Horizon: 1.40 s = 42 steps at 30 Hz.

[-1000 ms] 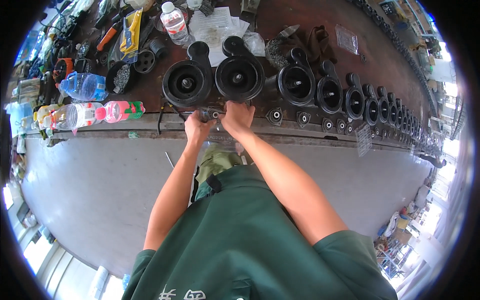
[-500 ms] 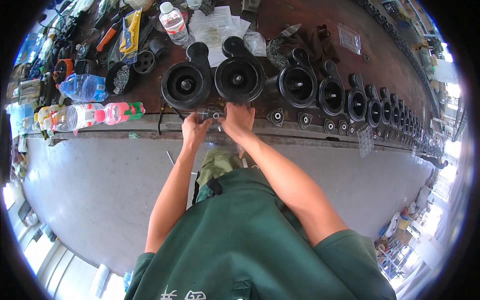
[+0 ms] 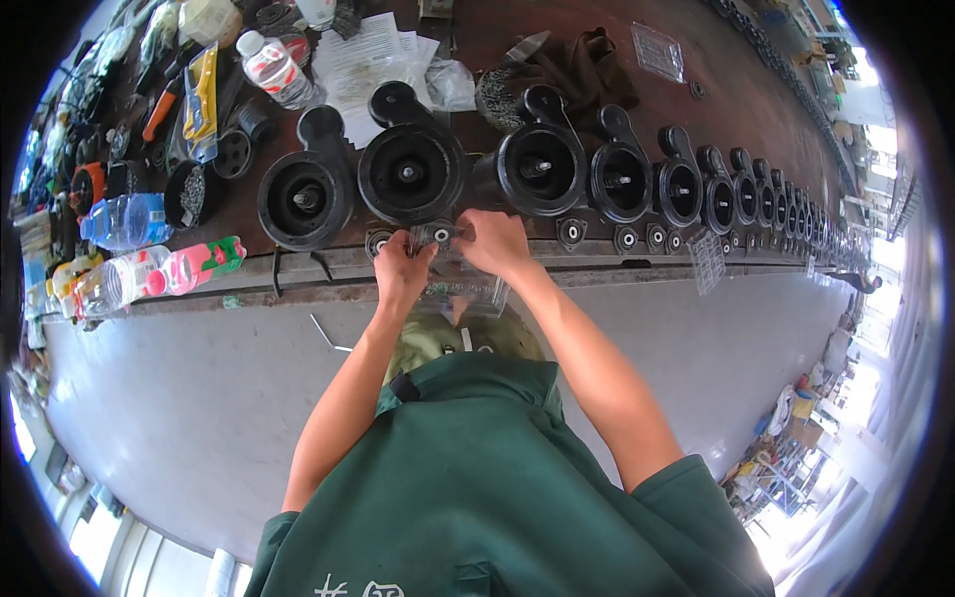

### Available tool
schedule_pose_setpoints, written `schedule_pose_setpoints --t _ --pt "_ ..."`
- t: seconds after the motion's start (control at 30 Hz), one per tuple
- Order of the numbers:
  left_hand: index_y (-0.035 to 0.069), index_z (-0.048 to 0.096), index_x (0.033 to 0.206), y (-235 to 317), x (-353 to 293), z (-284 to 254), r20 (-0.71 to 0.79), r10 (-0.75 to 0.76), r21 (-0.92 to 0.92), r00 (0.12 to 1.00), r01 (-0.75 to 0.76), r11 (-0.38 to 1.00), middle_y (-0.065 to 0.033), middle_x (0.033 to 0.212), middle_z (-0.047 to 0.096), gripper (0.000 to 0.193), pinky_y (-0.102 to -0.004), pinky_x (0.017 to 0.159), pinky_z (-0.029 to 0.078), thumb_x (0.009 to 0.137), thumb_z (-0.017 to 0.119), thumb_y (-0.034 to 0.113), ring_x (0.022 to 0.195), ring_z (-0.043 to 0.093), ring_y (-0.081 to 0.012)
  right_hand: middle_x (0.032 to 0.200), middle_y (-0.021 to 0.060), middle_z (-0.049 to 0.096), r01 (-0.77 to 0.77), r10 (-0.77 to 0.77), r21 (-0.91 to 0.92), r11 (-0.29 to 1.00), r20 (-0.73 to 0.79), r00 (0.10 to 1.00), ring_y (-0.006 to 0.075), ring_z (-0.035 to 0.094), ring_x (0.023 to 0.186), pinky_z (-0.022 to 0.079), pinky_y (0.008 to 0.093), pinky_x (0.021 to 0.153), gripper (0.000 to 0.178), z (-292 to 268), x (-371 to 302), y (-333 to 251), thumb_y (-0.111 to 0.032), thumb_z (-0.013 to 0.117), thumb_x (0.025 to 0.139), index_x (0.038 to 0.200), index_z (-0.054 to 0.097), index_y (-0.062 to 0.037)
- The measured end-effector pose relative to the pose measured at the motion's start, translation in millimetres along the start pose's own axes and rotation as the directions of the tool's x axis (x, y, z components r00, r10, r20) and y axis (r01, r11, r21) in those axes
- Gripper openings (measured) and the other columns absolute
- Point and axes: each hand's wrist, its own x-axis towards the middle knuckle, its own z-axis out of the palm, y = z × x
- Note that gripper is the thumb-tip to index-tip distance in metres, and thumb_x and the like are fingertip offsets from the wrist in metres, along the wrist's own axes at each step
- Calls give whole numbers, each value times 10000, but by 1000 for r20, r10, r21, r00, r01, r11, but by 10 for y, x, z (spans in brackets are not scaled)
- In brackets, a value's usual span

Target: The person assembles mechanical components on a long workbench by placing metal washers and nuts onto bolts inside larger circular metal housings and then placing the finished units into a plastic tray.

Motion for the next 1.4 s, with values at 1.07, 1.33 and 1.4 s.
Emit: schedule_pose_setpoints --t 1.07,1.33,1.4 --pt "-19 671 838 -440 -409 -154 55 -23 -355 998 41 934 -63 628 607 206 -328 566 438 833 782 155 573 486 -128 908 59 723 233 -188 225 946 -205 961 304 692 820 560 401 699 337 34 -130 68 -233 800 848 1121 710 -57" --pt "-11 637 764 31 -8 83 -147 21 20 989 -19 1000 -103 650 638 296 -392 609 483 817 817 218 602 601 -232 867 62 724 105 -158 -270 957 -182 971 305 688 902 453 489 899 306 34 -62 -7 -357 789 835 966 737 -86" --pt "4 619 788 41 48 179 -179 -16 30 984 22 999 -175 682 637 315 -471 662 495 794 813 253 677 636 -408 853 92 728 86 -152 -268 960 -237 960 320 693 889 463 491 888 299 101 21 -10 -357 787 831 923 745 -75"
